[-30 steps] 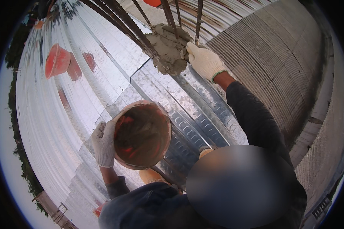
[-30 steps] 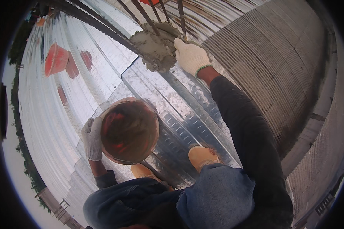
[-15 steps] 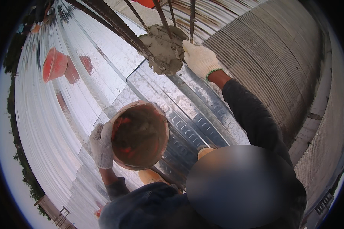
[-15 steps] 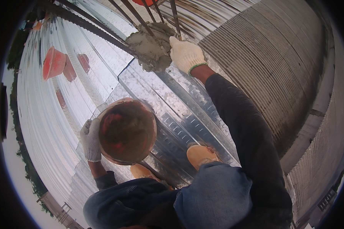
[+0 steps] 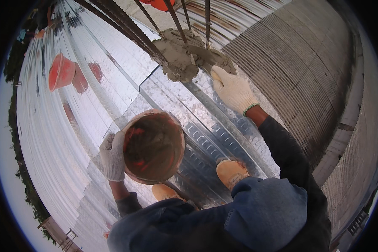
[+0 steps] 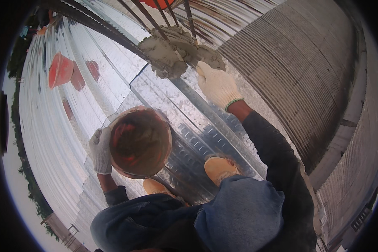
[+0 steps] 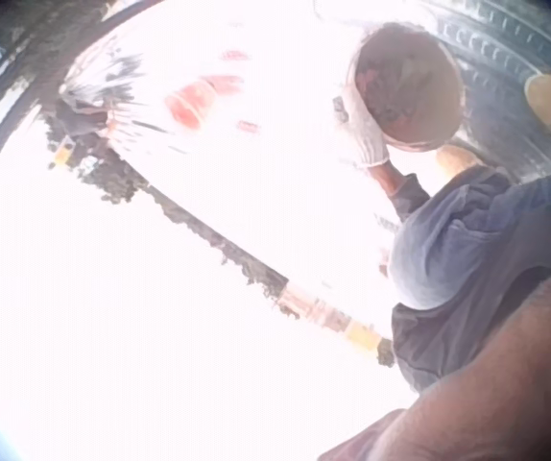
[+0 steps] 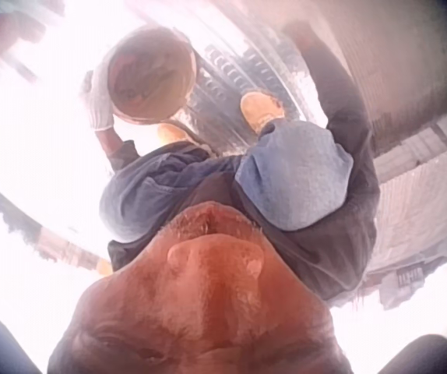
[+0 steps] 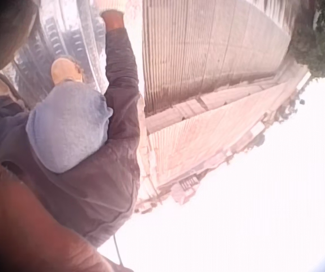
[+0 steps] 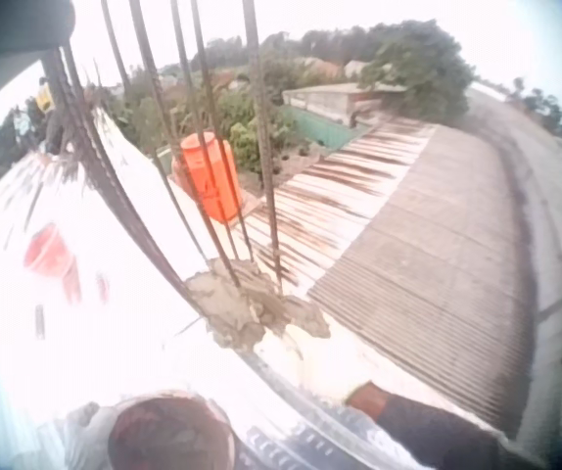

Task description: The person scoops wet cement from a bucket with a trowel and applies it to a metal surface, smoothing it along the edges. The task is performed repeatedly to cover a section of the surface.

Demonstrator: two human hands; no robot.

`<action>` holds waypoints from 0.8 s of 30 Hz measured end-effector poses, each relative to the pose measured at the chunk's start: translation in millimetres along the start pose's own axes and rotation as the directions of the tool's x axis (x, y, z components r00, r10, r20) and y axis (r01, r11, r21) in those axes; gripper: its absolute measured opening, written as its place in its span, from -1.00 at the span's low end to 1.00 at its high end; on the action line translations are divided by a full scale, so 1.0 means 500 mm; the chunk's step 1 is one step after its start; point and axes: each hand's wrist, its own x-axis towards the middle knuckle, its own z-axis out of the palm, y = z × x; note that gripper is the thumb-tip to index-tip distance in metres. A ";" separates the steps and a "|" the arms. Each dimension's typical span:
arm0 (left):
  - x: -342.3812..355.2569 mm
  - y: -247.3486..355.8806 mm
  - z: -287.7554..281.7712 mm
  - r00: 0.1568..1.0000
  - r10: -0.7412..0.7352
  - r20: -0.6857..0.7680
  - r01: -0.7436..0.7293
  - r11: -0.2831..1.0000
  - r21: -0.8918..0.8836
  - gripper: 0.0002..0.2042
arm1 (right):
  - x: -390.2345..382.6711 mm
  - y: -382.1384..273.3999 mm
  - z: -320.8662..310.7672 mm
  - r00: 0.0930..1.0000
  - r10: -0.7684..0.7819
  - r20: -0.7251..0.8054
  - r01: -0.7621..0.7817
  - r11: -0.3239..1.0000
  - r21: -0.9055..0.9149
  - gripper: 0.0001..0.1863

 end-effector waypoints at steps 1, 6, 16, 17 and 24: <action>0.004 0.008 0.007 1.000 0.019 -0.007 -0.019 1.000 0.010 -0.68 | -0.005 0.008 -0.001 0.999 0.047 -0.018 -0.046 0.998 0.039 -0.55; -0.002 -0.002 -0.004 1.000 0.005 0.012 -0.005 1.000 -0.007 -0.69 | -0.045 -0.044 -0.078 0.890 0.344 0.298 -0.450 0.765 0.461 -0.43; 0.006 0.005 0.007 0.998 0.000 0.056 0.001 1.000 -0.018 -0.75 | -0.184 -0.047 -0.048 0.708 0.370 0.602 -0.706 0.388 0.592 -0.41; 0.015 -0.005 0.011 0.996 0.024 0.090 -0.025 1.000 0.016 -0.75 | -0.194 -0.036 -0.053 0.701 0.398 0.591 -0.713 0.398 0.577 -0.43; -0.094 0.054 0.006 0.998 0.061 0.008 -0.062 0.993 0.102 -0.64 | -0.319 -0.013 -0.145 0.967 0.048 0.249 -0.132 0.934 0.333 -0.53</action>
